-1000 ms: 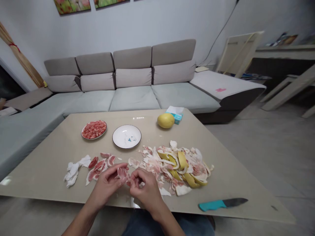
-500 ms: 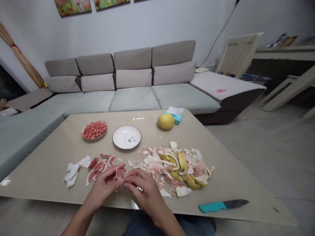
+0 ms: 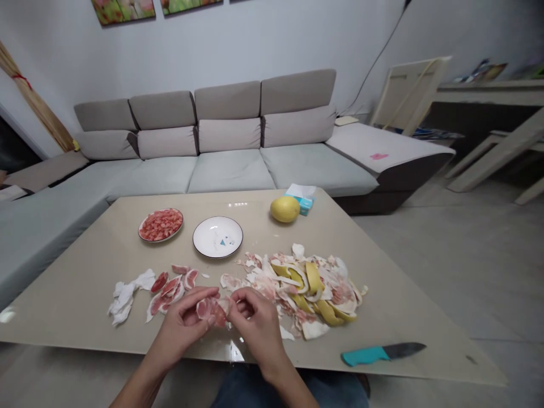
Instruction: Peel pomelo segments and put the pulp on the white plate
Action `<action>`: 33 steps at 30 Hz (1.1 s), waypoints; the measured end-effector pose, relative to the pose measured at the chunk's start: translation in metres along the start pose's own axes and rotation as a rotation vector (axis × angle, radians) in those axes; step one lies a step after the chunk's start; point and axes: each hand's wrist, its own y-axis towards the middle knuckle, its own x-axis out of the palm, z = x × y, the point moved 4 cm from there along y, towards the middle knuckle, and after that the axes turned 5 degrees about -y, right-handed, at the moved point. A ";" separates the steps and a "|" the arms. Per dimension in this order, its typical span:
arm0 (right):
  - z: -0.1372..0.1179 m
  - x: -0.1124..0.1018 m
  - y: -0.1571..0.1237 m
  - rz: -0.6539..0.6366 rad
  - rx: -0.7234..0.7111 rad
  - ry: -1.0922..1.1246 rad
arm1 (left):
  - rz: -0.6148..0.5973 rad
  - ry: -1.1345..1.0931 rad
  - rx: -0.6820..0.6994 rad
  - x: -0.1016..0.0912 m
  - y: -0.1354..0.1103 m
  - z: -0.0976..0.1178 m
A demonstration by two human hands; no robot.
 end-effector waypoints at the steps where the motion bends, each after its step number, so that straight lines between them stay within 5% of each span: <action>1: 0.002 0.000 0.002 -0.012 0.068 0.055 | 0.022 -0.019 -0.002 -0.001 0.000 -0.001; 4: 0.004 0.000 0.004 -0.128 0.200 0.217 | 0.056 -0.067 -0.022 -0.006 0.000 -0.004; 8: 0.000 0.001 0.003 -0.247 0.186 0.278 | 0.027 0.029 0.029 -0.009 -0.001 0.000; 15: -0.008 -0.001 0.001 -0.057 -0.076 0.088 | 0.009 -0.092 -0.057 0.001 -0.002 0.000; 20: -0.012 -0.002 -0.003 -0.007 -0.196 -0.021 | -0.013 0.081 -0.126 0.005 0.005 0.001; 33: 0.007 -0.006 0.006 0.029 0.141 0.103 | 0.001 -0.107 -0.155 0.000 0.001 -0.008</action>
